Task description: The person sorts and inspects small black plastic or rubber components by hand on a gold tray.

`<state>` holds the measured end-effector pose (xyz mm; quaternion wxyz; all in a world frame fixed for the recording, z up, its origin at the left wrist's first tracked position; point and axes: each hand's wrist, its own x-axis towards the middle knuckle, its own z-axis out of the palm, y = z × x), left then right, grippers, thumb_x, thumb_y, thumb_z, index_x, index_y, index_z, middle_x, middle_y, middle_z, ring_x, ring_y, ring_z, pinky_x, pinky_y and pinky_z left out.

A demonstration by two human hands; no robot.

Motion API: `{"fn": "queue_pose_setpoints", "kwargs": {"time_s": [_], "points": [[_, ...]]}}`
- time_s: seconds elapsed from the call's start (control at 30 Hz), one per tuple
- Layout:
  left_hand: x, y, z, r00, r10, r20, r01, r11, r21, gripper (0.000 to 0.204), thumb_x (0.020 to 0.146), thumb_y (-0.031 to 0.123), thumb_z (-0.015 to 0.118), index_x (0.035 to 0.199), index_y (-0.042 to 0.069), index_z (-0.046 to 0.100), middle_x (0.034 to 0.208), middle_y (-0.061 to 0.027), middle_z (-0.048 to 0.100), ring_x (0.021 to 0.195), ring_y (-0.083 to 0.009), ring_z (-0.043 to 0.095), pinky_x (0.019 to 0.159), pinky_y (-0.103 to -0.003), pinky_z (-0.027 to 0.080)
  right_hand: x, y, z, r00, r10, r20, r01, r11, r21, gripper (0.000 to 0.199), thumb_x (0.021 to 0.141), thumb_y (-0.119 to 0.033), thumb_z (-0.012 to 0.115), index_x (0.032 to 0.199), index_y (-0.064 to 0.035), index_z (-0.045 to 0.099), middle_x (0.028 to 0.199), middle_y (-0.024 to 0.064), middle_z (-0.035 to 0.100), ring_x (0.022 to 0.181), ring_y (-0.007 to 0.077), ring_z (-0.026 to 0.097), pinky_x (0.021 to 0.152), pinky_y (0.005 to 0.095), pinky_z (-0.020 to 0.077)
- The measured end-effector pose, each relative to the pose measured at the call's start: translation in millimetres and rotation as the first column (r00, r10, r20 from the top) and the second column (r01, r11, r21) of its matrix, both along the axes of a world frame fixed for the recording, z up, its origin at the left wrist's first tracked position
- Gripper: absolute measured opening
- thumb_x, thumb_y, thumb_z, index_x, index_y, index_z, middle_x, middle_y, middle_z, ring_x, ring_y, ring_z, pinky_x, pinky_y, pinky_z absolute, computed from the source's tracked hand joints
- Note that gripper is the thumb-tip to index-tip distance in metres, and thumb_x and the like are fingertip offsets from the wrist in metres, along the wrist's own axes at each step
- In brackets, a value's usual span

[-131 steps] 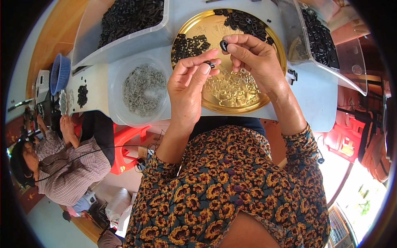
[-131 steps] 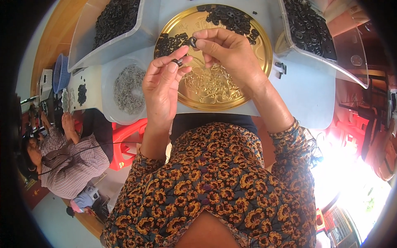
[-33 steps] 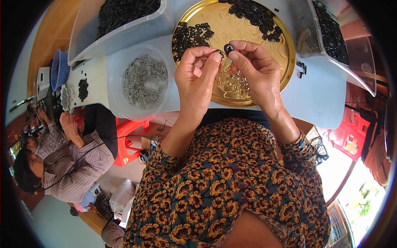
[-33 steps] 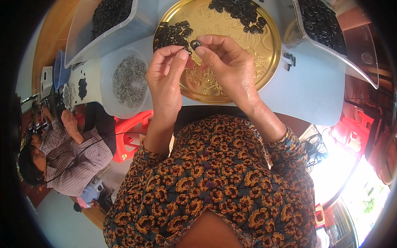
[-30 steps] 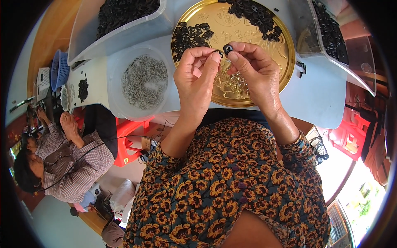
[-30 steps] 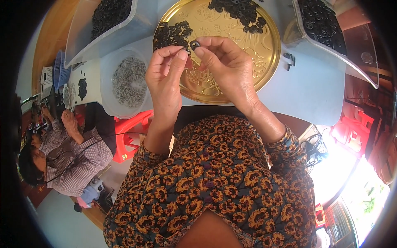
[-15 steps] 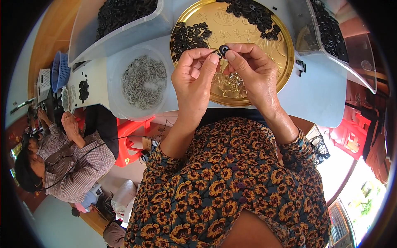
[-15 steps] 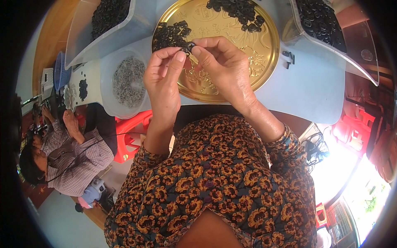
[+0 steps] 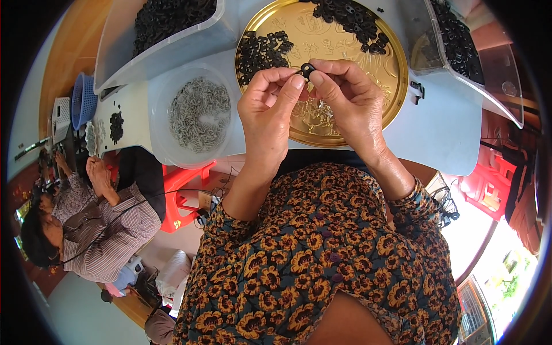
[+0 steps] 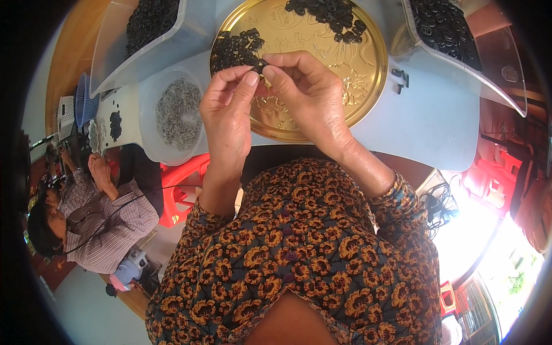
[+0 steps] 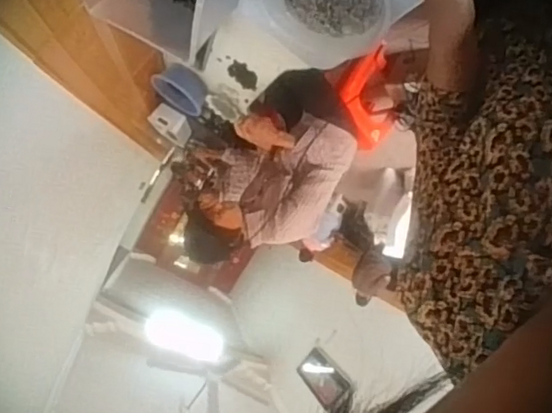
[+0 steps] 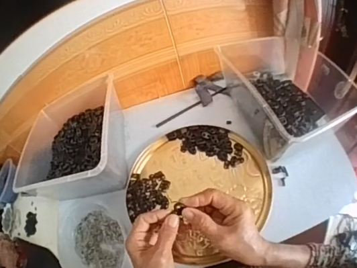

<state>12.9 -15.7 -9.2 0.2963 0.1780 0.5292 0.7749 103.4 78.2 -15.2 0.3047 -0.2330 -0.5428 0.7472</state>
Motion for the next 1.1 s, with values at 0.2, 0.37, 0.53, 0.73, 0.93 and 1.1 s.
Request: {"fn": "queue_pose_setpoints", "kwargs": {"time_s": [0.2,0.37,0.53,0.73,0.93,1.1], "points": [[1,2,-2,0.998,0.035,0.049,-0.035,0.999,0.001,0.011,0.089,0.001,0.065,0.099,-0.001,0.061,0.087,-0.0052,0.063,0.075,-0.0097,0.060,0.069,-0.023,0.051,-4,-7,1,0.999,-0.042,0.004,0.042,0.999,-0.001,0.018,0.092,-0.003,0.062,0.108,0.0034,0.061,0.096,0.0060,0.067,0.088,0.0083,0.063,0.079,0.0216,0.0534],[1,2,-5,0.995,0.061,0.082,-0.061,0.998,-0.008,0.010,0.089,0.000,0.064,0.098,-0.001,0.061,0.086,-0.0053,0.063,0.073,-0.0098,0.060,0.066,-0.023,0.050,-9,-12,-3,0.996,-0.086,-0.027,0.085,0.995,-0.046,0.016,0.092,-0.003,0.062,0.106,0.0033,0.061,0.096,0.0065,0.067,0.088,0.0084,0.063,0.079,0.0216,0.0536],[1,2,-8,0.994,0.062,0.091,-0.061,0.998,-0.007,0.010,0.089,0.000,0.064,0.098,-0.001,0.060,0.085,-0.0050,0.062,0.072,-0.0101,0.059,0.065,-0.023,0.050,-12,-14,-5,0.995,-0.099,0.010,0.099,0.995,-0.008,0.016,0.092,-0.004,0.062,0.106,0.0040,0.060,0.095,0.0071,0.067,0.087,0.0082,0.063,0.076,0.0213,0.0530],[-3,-3,-14,0.996,0.017,0.089,-0.014,0.999,-0.035,0.011,0.089,0.000,0.064,0.099,-0.001,0.060,0.085,-0.0046,0.062,0.073,-0.0100,0.059,0.067,-0.023,0.050,-7,0,-5,0.998,0.024,0.050,-0.024,1.000,0.000,0.018,0.093,-0.004,0.060,0.109,0.0032,0.061,0.095,0.0066,0.067,0.086,0.0080,0.063,0.077,0.0212,0.0522],[-3,-2,-10,0.997,-0.027,0.074,0.030,0.999,-0.045,0.012,0.090,0.000,0.063,0.101,-0.003,0.060,0.086,-0.0049,0.062,0.075,-0.0099,0.059,0.070,-0.023,0.050,-5,6,-3,0.995,0.031,0.090,-0.040,0.994,0.100,0.019,0.092,-0.004,0.061,0.109,0.0035,0.061,0.094,0.0063,0.067,0.084,0.0080,0.063,0.077,0.0226,0.0528],[-3,-1,-8,0.998,-0.021,0.059,0.022,0.999,-0.026,0.012,0.090,0.001,0.064,0.101,-0.002,0.060,0.086,-0.0050,0.062,0.075,-0.0100,0.059,0.071,-0.023,0.050,-5,6,-13,0.996,-0.062,0.064,0.032,0.922,0.386,0.019,0.091,-0.002,0.062,0.108,0.0038,0.062,0.096,0.0068,0.067,0.085,0.0084,0.064,0.076,0.0226,0.0533]]}}
